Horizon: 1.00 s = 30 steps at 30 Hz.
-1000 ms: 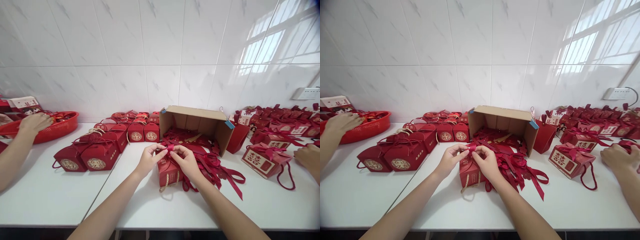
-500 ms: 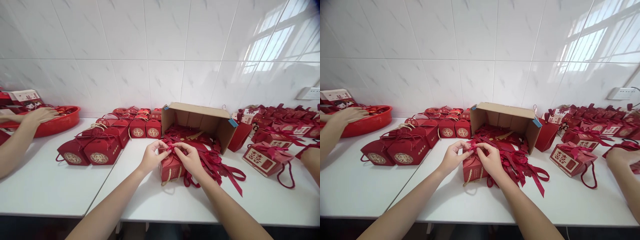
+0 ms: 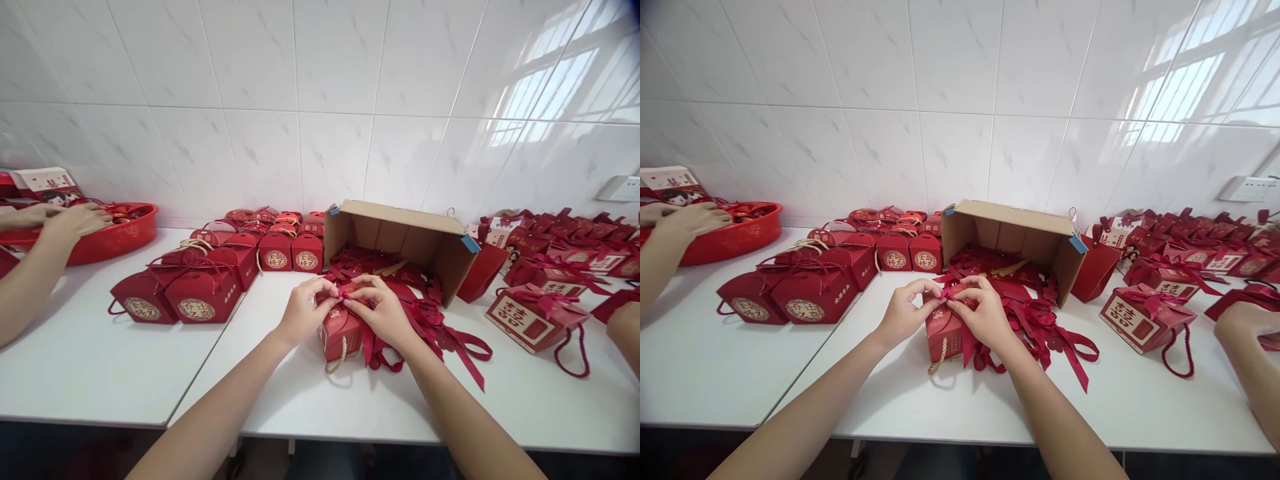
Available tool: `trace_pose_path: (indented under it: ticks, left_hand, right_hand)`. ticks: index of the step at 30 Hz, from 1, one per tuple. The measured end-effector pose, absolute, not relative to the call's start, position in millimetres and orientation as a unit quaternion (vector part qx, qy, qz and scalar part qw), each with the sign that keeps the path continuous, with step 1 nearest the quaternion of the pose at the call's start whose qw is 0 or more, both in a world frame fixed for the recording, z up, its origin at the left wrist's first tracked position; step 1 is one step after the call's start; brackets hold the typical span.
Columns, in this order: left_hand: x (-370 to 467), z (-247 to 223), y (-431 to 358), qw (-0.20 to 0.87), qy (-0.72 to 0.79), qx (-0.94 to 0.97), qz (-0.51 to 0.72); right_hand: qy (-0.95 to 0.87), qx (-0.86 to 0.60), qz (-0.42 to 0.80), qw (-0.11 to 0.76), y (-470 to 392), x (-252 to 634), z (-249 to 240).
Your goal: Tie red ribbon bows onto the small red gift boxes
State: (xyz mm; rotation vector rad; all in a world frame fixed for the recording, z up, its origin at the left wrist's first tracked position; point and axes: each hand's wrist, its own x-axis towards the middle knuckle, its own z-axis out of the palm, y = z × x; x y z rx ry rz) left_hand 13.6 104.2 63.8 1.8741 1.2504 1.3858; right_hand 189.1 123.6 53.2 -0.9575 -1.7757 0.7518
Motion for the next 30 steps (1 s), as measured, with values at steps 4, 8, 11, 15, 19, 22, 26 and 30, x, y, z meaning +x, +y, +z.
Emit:
trace_pose_path:
  ticks: [4, 8, 11, 15, 19, 22, 26, 30]
  left_hand:
    - [13, 63, 102, 0.218, 0.453, 0.705, 0.500]
    - [12, 56, 110, 0.209, 0.449, 0.710, 0.501]
    - [10, 54, 113, 0.199, 0.457, 0.702, 0.508]
    - [3, 63, 106, 0.188, 0.448, 0.726, 0.488]
    - [-3, 75, 97, 0.203, 0.419, 0.779, 0.421]
    - [-6, 78, 97, 0.211, 0.418, 0.792, 0.392]
    - [-11, 78, 103, 0.223, 0.425, 0.786, 0.389]
    - [-14, 77, 106, 0.233, 0.426, 0.782, 0.390]
  right_hand:
    - [-0.732, -0.357, 0.410, 0.411, 121, 191, 60]
    - [-0.733, -0.315, 0.450, 0.401, 121, 183, 56]
    - [-0.730, -0.327, 0.432, 0.416, 120, 177, 52]
    - [-0.716, -0.368, 0.416, 0.422, 116, 174, 51]
    - [-0.716, -0.394, 0.407, 0.409, 113, 175, 52]
    - [-0.725, -0.411, 0.363, 0.416, 113, 177, 52]
    - [-0.743, -0.422, 0.292, 0.430, 112, 183, 59]
    - [-0.770, -0.421, 0.233, 0.420, 112, 193, 66]
